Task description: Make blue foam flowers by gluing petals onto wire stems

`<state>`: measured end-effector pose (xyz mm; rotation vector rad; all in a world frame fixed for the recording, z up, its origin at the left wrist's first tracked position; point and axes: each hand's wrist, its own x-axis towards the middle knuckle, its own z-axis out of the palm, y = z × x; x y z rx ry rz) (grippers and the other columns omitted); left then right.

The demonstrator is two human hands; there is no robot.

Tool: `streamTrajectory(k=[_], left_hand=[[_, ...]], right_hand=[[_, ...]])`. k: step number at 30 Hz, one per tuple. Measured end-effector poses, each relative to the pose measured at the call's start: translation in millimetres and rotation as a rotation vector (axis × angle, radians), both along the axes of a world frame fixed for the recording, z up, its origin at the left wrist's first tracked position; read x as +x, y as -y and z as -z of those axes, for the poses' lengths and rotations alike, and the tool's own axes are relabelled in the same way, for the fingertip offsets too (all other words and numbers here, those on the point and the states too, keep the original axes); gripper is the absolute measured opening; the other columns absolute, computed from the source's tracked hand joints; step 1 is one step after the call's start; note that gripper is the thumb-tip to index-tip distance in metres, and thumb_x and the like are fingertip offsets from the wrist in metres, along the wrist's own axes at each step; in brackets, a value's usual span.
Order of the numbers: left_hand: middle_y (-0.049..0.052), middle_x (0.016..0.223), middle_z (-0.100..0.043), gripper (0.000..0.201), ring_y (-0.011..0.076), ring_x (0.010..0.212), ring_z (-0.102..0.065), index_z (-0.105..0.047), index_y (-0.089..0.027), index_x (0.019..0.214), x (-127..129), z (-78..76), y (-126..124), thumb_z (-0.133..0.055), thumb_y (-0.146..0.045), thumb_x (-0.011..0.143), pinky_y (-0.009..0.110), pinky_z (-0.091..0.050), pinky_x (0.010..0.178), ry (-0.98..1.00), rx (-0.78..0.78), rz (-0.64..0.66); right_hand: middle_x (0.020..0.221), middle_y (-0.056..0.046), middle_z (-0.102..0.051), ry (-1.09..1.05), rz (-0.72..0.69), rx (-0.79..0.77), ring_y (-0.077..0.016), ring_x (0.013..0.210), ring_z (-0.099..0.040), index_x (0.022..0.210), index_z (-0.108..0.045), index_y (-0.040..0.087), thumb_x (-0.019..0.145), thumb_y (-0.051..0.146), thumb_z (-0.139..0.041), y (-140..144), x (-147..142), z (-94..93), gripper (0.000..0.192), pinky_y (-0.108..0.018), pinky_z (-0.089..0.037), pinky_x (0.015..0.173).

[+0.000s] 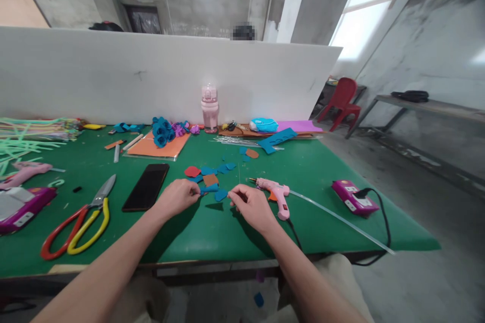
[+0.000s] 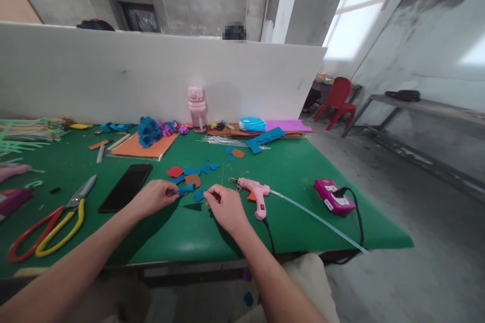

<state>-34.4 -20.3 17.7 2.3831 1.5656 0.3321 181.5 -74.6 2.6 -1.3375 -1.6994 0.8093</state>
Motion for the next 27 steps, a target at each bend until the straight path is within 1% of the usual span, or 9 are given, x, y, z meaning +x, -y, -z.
streamTrajectory(k=[2, 5, 9, 12, 15, 17, 19, 23, 27], left_hand=[[0.000, 0.052, -0.054, 0.018, 0.0116, 0.049, -0.044, -0.067, -0.018, 0.063, 0.6, -4.0, 0.9, -0.053, -0.027, 0.068, 0.022, -0.026, 0.049, 0.109, -0.054, -0.040], [-0.002, 0.051, -0.054, 0.024, 0.0105, 0.048, -0.043, -0.067, -0.014, 0.066, 1.6, -12.9, 5.0, -0.053, -0.034, 0.068, 0.021, -0.027, 0.047, 0.332, -0.208, -0.106], [-0.002, 0.052, -0.053, 0.030, 0.0088, 0.049, -0.040, -0.068, -0.013, 0.069, 8.8, -23.3, 15.8, -0.058, -0.041, 0.066, 0.020, -0.027, 0.047, 0.524, -0.374, -0.082], [-0.003, 0.051, -0.050, 0.031, 0.0074, 0.047, -0.034, -0.068, -0.013, 0.068, 16.1, -27.2, 22.9, -0.058, -0.042, 0.065, 0.020, -0.024, 0.044, 0.564, -0.461, -0.054], [-0.004, 0.050, -0.047, 0.027, 0.0069, 0.047, -0.031, -0.067, -0.013, 0.066, 20.4, -28.4, 26.4, -0.059, -0.039, 0.064, 0.020, -0.023, 0.044, 0.582, -0.498, -0.033], [-0.004, 0.050, -0.046, 0.026, 0.0069, 0.047, -0.031, -0.067, -0.013, 0.066, 21.4, -28.3, 27.2, -0.060, -0.038, 0.063, 0.021, -0.023, 0.045, 0.591, -0.526, -0.020], [-0.004, 0.051, -0.048, 0.027, 0.0071, 0.047, -0.031, -0.067, -0.014, 0.068, 21.6, -27.6, 27.4, -0.060, -0.039, 0.062, 0.021, -0.023, 0.045, 0.599, -0.553, -0.017], [-0.004, 0.055, -0.050, 0.031, 0.0066, 0.047, -0.032, -0.066, -0.014, 0.076, 22.1, -23.7, 27.3, -0.062, -0.041, 0.062, 0.020, -0.024, 0.044, 0.626, -0.572, -0.023], [-0.006, 0.050, -0.042, 0.031, 0.0053, 0.044, -0.027, -0.063, -0.013, 0.077, 22.8, -18.8, 26.9, -0.062, -0.040, 0.062, 0.019, -0.020, 0.041, 0.661, -0.564, -0.057]], right_hand=[[0.061, 0.000, -0.062, -0.010, -0.004, -0.012, -0.0113, 0.053, -0.053, 0.072, -0.060, 0.019, 0.082, 0.030, -0.048, -0.8, 0.3, 1.5, 0.020, -0.022, -0.039, 0.052], [0.063, 0.000, -0.062, -0.037, -0.014, -0.016, -0.0110, 0.054, -0.053, 0.073, -0.060, 0.018, 0.082, 0.030, -0.048, -0.6, -0.3, 2.7, 0.019, -0.022, -0.040, 0.053], [0.069, 0.000, -0.061, -0.144, 0.000, -0.029, -0.0103, 0.054, -0.052, 0.084, -0.062, 0.020, 0.081, 0.034, -0.050, 0.7, -5.4, 2.0, 0.019, -0.022, -0.042, 0.053], [0.075, -0.002, -0.061, -0.416, -0.043, -0.202, -0.0089, 0.052, -0.051, 0.093, -0.059, 0.019, 0.079, 0.043, -0.050, 0.0, -10.7, 1.3, 0.030, -0.021, -0.042, 0.049], [0.067, -0.001, -0.058, -0.613, -0.096, -0.371, -0.0067, 0.047, -0.047, 0.082, -0.059, 0.016, 0.076, 0.049, -0.052, -1.8, -14.1, 1.9, 0.034, -0.018, -0.038, 0.044], [0.056, 0.003, -0.052, -0.613, -0.098, -0.378, -0.0063, 0.045, -0.045, 0.076, -0.059, 0.016, 0.073, 0.046, -0.058, -2.5, -14.9, 2.5, 0.030, -0.018, -0.036, 0.044], [0.051, 0.004, -0.050, -0.568, -0.081, -0.328, -0.0067, 0.045, -0.045, 0.076, -0.059, 0.016, 0.070, 0.041, -0.062, -2.6, -14.8, 2.5, 0.026, -0.018, -0.037, 0.046], [0.052, 0.004, -0.052, -0.437, -0.037, -0.220, -0.0078, 0.046, -0.045, 0.076, -0.061, 0.016, 0.072, 0.039, -0.060, -2.6, -13.2, 1.8, 0.024, -0.020, -0.037, 0.047], [0.054, 0.003, -0.053, -0.320, -0.023, -0.161, -0.0090, 0.047, -0.047, 0.077, -0.062, 0.016, 0.074, 0.037, -0.058, -3.7, -10.1, 3.9, 0.021, -0.020, -0.037, 0.048]])
